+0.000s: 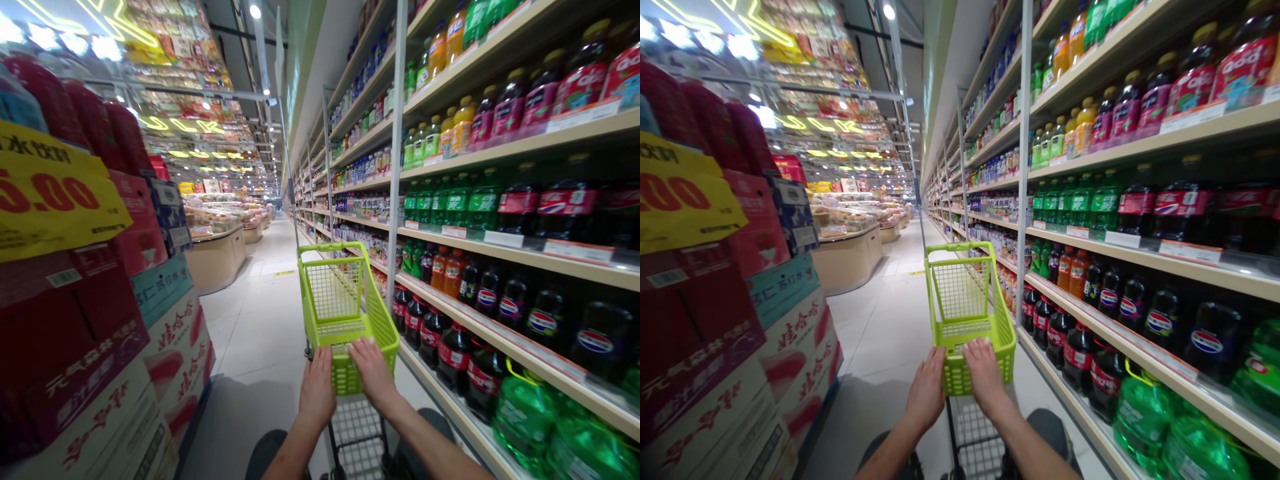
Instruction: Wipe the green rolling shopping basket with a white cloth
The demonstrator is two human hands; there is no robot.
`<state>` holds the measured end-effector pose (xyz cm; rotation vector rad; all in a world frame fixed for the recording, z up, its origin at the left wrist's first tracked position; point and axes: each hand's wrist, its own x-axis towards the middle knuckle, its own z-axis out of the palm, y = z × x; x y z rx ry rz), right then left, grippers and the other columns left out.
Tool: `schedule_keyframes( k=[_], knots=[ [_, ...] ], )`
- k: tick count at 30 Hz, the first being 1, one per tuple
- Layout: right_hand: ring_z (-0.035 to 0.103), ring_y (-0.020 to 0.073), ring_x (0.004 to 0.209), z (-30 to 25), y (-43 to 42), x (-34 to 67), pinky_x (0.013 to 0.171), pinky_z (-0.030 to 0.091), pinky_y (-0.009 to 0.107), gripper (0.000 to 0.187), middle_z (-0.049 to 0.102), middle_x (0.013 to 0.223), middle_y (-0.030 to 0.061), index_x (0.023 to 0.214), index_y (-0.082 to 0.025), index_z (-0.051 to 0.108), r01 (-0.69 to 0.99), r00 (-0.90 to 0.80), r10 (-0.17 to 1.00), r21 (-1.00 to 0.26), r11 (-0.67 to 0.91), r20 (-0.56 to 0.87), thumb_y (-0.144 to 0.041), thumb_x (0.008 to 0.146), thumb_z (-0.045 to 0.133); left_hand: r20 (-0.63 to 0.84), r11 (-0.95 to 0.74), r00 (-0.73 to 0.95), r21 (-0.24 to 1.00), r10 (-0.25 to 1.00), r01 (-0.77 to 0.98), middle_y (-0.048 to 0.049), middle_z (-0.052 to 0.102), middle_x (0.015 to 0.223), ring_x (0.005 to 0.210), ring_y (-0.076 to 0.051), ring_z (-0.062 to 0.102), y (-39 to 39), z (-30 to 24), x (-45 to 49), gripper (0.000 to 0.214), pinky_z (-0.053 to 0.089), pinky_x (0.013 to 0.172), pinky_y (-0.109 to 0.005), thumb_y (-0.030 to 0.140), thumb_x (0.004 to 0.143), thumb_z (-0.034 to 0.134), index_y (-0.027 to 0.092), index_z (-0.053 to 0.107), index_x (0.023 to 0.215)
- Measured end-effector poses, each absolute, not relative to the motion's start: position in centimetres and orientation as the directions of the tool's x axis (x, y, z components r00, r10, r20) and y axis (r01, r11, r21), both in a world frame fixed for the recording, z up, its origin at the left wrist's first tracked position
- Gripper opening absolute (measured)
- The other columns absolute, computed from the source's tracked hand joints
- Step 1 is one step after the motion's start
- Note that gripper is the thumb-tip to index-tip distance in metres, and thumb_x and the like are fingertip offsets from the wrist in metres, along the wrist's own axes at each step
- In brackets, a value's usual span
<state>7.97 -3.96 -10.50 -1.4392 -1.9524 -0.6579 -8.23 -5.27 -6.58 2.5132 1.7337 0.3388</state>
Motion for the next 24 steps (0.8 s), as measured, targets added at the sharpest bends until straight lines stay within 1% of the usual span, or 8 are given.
schedule_keyframes(
  k=[3,5,8,10,11,16,19,24],
  knots=[
    [0.046,0.0224,0.114,-10.5,-4.0,6.0,0.096,0.033,0.04,0.04,0.059,0.116,0.0026,0.11,-0.024,0.058,0.928,-0.29,0.635,0.047,0.371,0.716,-0.006,0.079,0.042,0.132,-0.372,0.352,0.178,0.927,0.911,-0.0068,0.022,0.145,0.134,-0.019,0.014,-5.3,-6.5,-8.5,0.069,0.02,0.108,-0.038,0.004,0.07,0.033,0.01,0.019,0.137],
    [0.045,0.0221,0.115,-10.1,-4.2,7.0,0.096,0.033,0.04,0.043,0.058,0.118,0.0022,0.112,-0.025,0.057,0.931,-0.288,0.673,0.035,0.363,0.682,-0.003,0.078,0.041,0.132,-0.369,0.35,0.168,0.927,0.914,-0.0063,0.023,0.145,0.134,-0.019,0.014,-5.3,-6.6,-8.6,0.069,0.02,0.108,-0.038,0.004,0.07,0.033,0.011,0.019,0.137],
    [0.044,0.023,0.117,-9.3,-4.8,10.8,0.096,0.031,0.043,0.053,0.056,0.12,0.0044,0.116,-0.023,0.054,0.981,-0.126,0.761,-0.033,0.19,0.636,0.003,0.073,0.038,0.14,-0.348,0.329,0.146,0.934,0.926,-0.0051,0.023,0.145,0.134,-0.018,0.014,-5.2,-6.9,-8.6,0.068,0.021,0.107,-0.037,0.004,0.071,0.032,0.012,0.021,0.137],
    [0.042,0.0239,0.117,-9.1,-5.1,12.4,0.096,0.03,0.045,0.056,0.055,0.122,0.0061,0.119,-0.022,0.053,0.994,-0.013,0.773,-0.077,0.079,0.634,0.004,0.072,0.036,0.156,-0.343,0.323,0.124,0.934,0.931,-0.0043,0.023,0.145,0.134,-0.018,0.014,-5.1,-7.2,-8.5,0.067,0.02,0.107,-0.038,0.003,0.071,0.031,0.014,0.023,0.137],
    [0.042,0.0241,0.117,-9.2,-5.3,12.4,0.096,0.03,0.045,0.055,0.055,0.122,0.0064,0.118,-0.021,0.053,0.994,-0.003,0.769,-0.085,0.075,0.639,0.003,0.072,0.037,0.169,-0.346,0.325,0.111,0.93,0.932,-0.0042,0.023,0.145,0.134,-0.018,0.014,-5.0,-7.3,-8.4,0.067,0.02,0.107,-0.039,0.002,0.071,0.03,0.014,0.024,0.136],
    [0.041,0.0218,0.119,-10.7,-5.1,7.3,0.097,0.034,0.041,0.055,0.056,0.121,0.0051,0.114,-0.021,0.057,0.949,-0.185,0.715,-0.067,0.309,0.674,0.003,0.069,0.038,0.198,-0.371,0.357,0.034,0.913,0.928,-0.0047,0.028,0.143,0.134,-0.02,0.016,-4.9,-7.5,-8.3,0.063,0.02,0.106,-0.045,0.005,0.074,0.028,0.019,0.026,0.136],
    [0.041,0.0207,0.12,-10.7,-4.8,6.7,0.097,0.034,0.04,0.06,0.055,0.122,0.0038,0.117,-0.023,0.054,0.936,-0.192,0.697,-0.086,0.343,0.691,0.005,0.067,0.037,0.195,-0.367,0.358,0.013,0.913,0.93,-0.0045,0.031,0.142,0.133,-0.02,0.018,-5.0,-7.3,-8.6,0.063,0.021,0.105,-0.047,0.005,0.074,0.027,0.021,0.028,0.135],
    [0.042,0.0234,0.119,-10.2,-4.5,11.0,0.095,0.036,0.044,0.056,0.055,0.121,0.0083,0.119,-0.02,0.053,0.974,0.031,0.699,-0.179,0.139,0.715,0.003,0.071,0.035,0.197,-0.359,0.346,0.033,0.917,0.933,-0.0058,0.03,0.142,0.133,-0.021,0.018,-5.4,-6.7,-8.6,0.062,0.017,0.106,-0.05,0.006,0.073,0.029,0.018,0.03,0.134]
  ],
)
